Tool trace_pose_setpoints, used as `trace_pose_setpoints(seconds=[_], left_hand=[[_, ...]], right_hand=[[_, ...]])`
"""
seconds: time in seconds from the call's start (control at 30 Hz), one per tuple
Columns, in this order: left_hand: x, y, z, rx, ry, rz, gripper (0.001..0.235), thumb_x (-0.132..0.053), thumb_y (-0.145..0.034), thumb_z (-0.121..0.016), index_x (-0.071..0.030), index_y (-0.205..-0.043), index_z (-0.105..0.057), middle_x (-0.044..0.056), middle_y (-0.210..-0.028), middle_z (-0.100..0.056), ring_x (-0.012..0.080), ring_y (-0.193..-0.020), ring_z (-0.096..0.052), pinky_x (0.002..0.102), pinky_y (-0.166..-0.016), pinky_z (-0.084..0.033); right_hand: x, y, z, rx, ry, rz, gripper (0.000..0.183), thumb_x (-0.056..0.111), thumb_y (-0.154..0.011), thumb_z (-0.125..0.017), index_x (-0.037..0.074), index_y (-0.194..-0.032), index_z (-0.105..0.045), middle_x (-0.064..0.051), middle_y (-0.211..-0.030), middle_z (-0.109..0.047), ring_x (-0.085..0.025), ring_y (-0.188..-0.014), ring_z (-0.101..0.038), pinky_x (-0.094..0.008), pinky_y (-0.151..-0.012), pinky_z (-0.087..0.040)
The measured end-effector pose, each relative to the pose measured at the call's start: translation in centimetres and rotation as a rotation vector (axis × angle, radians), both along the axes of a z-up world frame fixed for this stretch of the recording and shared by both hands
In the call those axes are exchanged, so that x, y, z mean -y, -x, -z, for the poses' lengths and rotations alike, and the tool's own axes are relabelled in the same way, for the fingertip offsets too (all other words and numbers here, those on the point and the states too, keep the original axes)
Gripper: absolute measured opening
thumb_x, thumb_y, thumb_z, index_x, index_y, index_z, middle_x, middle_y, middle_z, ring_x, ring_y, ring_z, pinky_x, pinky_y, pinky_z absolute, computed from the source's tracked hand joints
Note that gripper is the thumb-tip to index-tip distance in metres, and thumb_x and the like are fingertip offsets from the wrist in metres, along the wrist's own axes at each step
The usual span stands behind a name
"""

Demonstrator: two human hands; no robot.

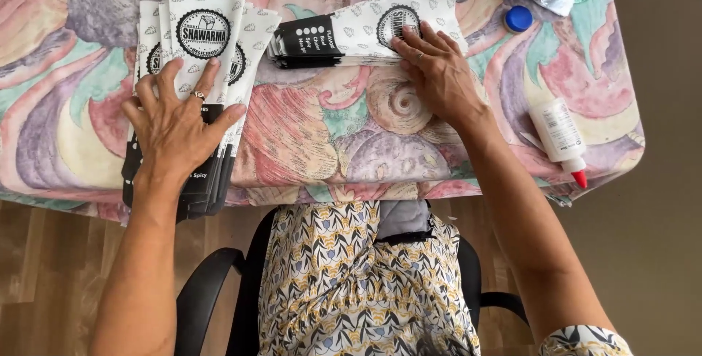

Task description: The person prepares food packaging by applying glue to printed paper sheets and folding them into a conical or sleeve shape, then uses shears to trim the edges of one of the finished items.

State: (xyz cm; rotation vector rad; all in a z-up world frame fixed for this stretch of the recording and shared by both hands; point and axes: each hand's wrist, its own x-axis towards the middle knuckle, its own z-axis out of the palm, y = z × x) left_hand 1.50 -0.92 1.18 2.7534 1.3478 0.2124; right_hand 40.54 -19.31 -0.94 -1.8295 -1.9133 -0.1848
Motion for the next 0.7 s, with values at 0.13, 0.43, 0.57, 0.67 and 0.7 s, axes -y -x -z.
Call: trace_pose_setpoints(seconds=[0.13,0.43,0.57,0.67,0.7], left_hand=[[0.7,-0.8,-1.9,-0.133,0.090,-0.038,0.079,-0.077,-0.091,-0.027,-0.042,-0.161,-0.031,0.016,-0.160,-0.026,0.0434,-0.130,-0.029,0.056,-0.093,-0.027],[-1.0,-1.3,-1.7,-0.036,-0.102,0.060,0.069,-0.068,-0.083,-0.064,-0.018,-0.129,-0.067,0.027,-0.135,-0.046,0.0490,-0.128,-0.034,0.064,-0.096,-0.030],[-1.8,-1.2,0.2,-0.007,-0.184,0.094,0.078,-0.069,-0.081,-0.070,-0.008,-0.129,-0.070,0.025,-0.145,-0.047,0.0469,-0.130,-0.039,0.067,-0.101,-0.031],[-1.7,-1.2,1.0,-0.005,-0.199,0.088,0.069,-0.067,-0.081,-0.077,-0.017,-0.126,-0.069,0.018,-0.132,-0.056,0.0381,-0.119,-0.048,0.056,-0.091,-0.044],[-1.4,-1.2,1.2,0.027,-0.268,0.084,0.068,-0.073,-0.083,-0.076,-0.016,-0.120,-0.072,0.015,-0.126,-0.058,0.0353,-0.116,-0.048,0.052,-0.086,-0.044]], right_hand=[[0.0,-0.2,0.3,0.035,0.023,0.011,0.042,0.011,-0.109,-0.058,0.013,-0.151,-0.056,-0.016,-0.154,-0.052,-0.044,-0.146,-0.041,-0.057,-0.118,-0.033],[-0.5,-0.6,-0.8,0.166,-0.089,-0.059,0.031,0.002,-0.104,-0.064,0.004,-0.134,-0.071,-0.019,-0.136,-0.068,-0.047,-0.128,-0.060,-0.057,-0.103,-0.052],[-0.1,-0.9,-0.9,0.221,-0.266,-0.031,0.016,0.013,-0.104,-0.071,0.010,-0.117,-0.080,-0.012,-0.119,-0.078,-0.035,-0.112,-0.069,-0.045,-0.088,-0.057],[0.9,-0.5,-1.8,0.204,-0.361,-0.070,0.016,0.019,-0.103,-0.075,0.006,-0.110,-0.081,-0.011,-0.112,-0.079,-0.034,-0.105,-0.070,-0.043,-0.083,-0.059],[1.4,-0.4,-2.2,0.224,-0.308,-0.040,0.015,0.016,-0.104,-0.074,0.008,-0.116,-0.079,-0.011,-0.118,-0.077,-0.034,-0.111,-0.068,-0.045,-0.088,-0.059]])
